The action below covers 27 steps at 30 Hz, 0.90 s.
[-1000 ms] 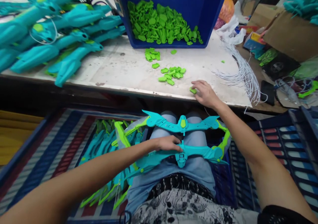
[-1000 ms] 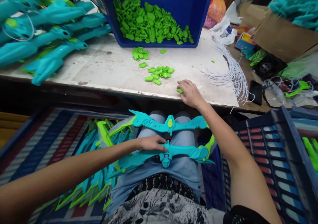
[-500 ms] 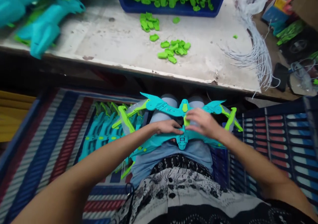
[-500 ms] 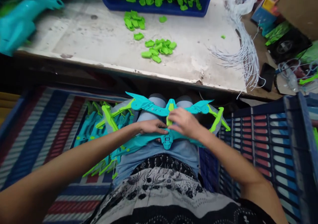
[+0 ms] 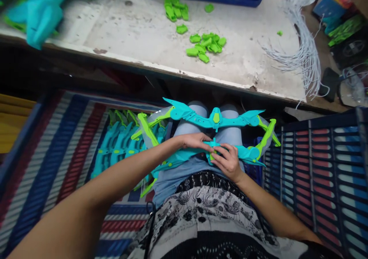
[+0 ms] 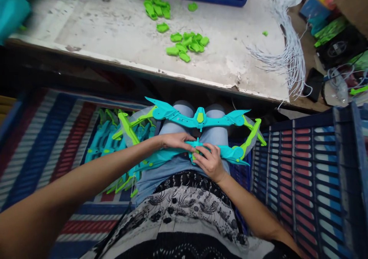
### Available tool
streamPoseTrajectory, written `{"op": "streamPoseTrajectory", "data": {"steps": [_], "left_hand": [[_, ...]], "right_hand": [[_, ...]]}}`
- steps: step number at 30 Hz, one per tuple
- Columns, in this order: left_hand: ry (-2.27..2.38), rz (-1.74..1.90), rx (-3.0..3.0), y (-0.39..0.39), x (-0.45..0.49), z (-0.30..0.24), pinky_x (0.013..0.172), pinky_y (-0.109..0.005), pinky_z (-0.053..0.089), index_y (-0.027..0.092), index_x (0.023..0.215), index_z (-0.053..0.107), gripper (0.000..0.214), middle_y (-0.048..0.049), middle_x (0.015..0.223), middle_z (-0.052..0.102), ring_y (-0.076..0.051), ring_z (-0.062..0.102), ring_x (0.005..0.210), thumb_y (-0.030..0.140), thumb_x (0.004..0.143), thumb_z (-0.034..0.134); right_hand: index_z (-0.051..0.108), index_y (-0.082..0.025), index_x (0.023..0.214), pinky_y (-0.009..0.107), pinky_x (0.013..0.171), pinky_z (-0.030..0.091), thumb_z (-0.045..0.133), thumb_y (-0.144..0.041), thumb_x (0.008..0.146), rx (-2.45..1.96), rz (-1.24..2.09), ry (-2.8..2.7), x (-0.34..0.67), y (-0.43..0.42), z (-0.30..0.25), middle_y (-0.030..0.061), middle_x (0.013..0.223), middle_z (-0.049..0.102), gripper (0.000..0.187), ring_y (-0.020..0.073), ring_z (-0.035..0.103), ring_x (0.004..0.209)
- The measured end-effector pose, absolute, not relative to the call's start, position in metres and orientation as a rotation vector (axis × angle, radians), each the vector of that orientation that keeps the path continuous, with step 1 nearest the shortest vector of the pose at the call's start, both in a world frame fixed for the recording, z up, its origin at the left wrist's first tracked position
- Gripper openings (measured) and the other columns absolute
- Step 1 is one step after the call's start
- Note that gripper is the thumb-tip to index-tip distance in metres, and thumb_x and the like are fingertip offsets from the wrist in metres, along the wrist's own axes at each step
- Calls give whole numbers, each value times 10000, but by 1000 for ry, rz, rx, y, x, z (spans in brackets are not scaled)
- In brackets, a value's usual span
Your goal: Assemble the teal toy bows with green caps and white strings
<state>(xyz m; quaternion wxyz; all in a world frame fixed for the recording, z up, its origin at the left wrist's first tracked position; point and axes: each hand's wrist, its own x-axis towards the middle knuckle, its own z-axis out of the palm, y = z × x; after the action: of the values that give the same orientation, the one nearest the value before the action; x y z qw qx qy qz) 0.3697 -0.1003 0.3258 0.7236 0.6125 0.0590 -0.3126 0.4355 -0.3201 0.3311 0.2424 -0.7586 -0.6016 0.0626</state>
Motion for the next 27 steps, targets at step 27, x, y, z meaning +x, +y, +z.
{"op": "streamPoseTrajectory", "data": {"steps": [27], "left_hand": [[65,-399,2442,-159,330,365,754,-339,484,140,1190,550,402,-124,1037,653,-265,627,915,388,875,579]], "right_hand": [[612,-142,1169,377,672,381,585,-422,870,-2364,219,-1773,434,-320,351,109,815,661,410,272,583,750]]}}
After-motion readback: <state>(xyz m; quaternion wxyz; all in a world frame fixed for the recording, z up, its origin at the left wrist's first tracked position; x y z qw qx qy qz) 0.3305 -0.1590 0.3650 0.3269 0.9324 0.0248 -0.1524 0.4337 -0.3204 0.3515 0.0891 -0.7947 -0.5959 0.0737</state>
